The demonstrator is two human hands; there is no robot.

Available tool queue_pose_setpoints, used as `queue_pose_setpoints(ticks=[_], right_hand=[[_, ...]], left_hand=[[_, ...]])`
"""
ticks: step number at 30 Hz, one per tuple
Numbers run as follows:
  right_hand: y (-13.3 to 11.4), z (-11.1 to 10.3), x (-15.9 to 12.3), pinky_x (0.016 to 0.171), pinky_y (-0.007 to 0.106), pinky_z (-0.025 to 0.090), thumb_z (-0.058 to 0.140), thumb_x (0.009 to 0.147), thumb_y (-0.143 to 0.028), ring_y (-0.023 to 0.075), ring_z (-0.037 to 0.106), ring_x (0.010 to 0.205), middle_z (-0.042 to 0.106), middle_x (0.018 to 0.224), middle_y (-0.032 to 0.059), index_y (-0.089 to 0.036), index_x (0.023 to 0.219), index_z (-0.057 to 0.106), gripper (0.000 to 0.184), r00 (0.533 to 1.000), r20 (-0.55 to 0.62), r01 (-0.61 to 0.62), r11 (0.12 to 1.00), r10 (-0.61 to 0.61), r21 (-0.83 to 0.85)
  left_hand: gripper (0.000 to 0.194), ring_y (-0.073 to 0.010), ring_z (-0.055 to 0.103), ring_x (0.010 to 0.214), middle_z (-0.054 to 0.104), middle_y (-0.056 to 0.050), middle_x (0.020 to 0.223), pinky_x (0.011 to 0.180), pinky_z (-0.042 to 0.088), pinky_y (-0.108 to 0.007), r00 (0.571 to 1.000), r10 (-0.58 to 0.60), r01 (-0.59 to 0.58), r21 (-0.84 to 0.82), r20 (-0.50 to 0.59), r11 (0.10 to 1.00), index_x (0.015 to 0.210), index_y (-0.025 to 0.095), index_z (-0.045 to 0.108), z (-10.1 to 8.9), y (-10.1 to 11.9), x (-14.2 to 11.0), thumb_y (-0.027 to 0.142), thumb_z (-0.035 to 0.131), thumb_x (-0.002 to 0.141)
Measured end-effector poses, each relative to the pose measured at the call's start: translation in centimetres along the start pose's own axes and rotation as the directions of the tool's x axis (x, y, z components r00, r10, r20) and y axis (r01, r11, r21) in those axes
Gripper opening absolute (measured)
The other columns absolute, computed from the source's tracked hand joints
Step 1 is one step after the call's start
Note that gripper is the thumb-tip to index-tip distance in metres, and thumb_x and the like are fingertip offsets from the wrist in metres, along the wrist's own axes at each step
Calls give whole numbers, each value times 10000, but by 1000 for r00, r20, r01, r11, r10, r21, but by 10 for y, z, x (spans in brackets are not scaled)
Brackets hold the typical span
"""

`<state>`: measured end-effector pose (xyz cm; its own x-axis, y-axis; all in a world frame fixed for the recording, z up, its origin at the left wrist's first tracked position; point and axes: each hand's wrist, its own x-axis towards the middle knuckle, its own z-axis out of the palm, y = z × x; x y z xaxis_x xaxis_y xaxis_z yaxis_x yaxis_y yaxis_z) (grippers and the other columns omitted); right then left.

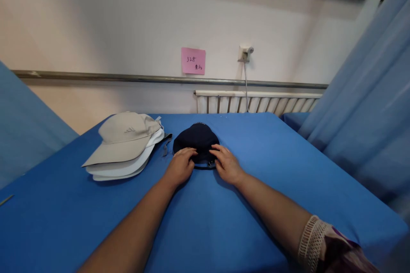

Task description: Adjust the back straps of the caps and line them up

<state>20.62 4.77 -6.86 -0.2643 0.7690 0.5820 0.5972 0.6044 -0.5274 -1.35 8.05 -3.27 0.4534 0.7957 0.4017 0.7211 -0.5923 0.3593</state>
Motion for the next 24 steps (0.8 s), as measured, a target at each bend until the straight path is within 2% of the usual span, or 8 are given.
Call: queue_pose_setpoints(ticks=[2,4,6,10,15,20,24], right_hand=[[-5,-1,0,992,395,463,464,786,14,208,568,1120,633,1183,93,-192,1132,654,445,999,-7,54,998,-54,12],[-6,0,1,927,356,490,453,766,37,189,605,1008,674,1053,60,-203,1040,680,429,995,60,80,997,-81,21],[-2,4,1,928,354,487,455,779,29,192,614,1002,686,1053,61,-197,1044,681,415,991,123,46,999,-47,4],[14,14,3,981,361,467,466,843,-25,202,616,1060,680,1130,98,-163,1090,674,351,988,131,-83,997,81,9],[20,15,3,984,338,458,481,856,-28,181,614,1064,680,1112,71,-200,1073,679,340,984,133,-127,991,121,32],[9,6,3,929,334,461,591,896,-199,184,606,1025,677,1069,57,-210,1055,668,177,977,174,-122,993,119,5],[-6,3,5,876,327,458,712,821,-304,204,593,981,672,993,55,-195,991,661,209,970,187,-136,983,158,-124]], left_hand=[[340,-225,617,1064,702,-85,1098,992,462,-399,1000,6,-7,-59,-17,998,968,167,677,-6,11,-4,51,451,742],[298,-206,632,967,712,-57,988,910,491,-362,999,17,-12,-114,40,993,920,183,674,-10,21,-9,63,456,756],[287,-196,635,931,711,-45,946,880,493,-341,989,47,-25,-156,138,987,923,192,681,-10,27,-11,78,462,778],[318,-210,632,979,715,-63,1016,921,471,-349,958,67,-24,-157,279,987,1019,187,688,-5,27,-11,91,502,780],[313,-204,638,960,714,-60,1027,897,463,-325,955,17,33,-160,297,987,1047,180,672,0,21,-10,117,553,764],[199,-190,618,855,703,-29,888,809,450,-298,909,123,-58,-172,399,983,948,204,696,-8,26,-14,189,611,769],[121,-195,589,832,678,-28,784,791,428,-302,883,147,-98,-131,445,987,793,195,682,-15,33,-15,185,562,803]])
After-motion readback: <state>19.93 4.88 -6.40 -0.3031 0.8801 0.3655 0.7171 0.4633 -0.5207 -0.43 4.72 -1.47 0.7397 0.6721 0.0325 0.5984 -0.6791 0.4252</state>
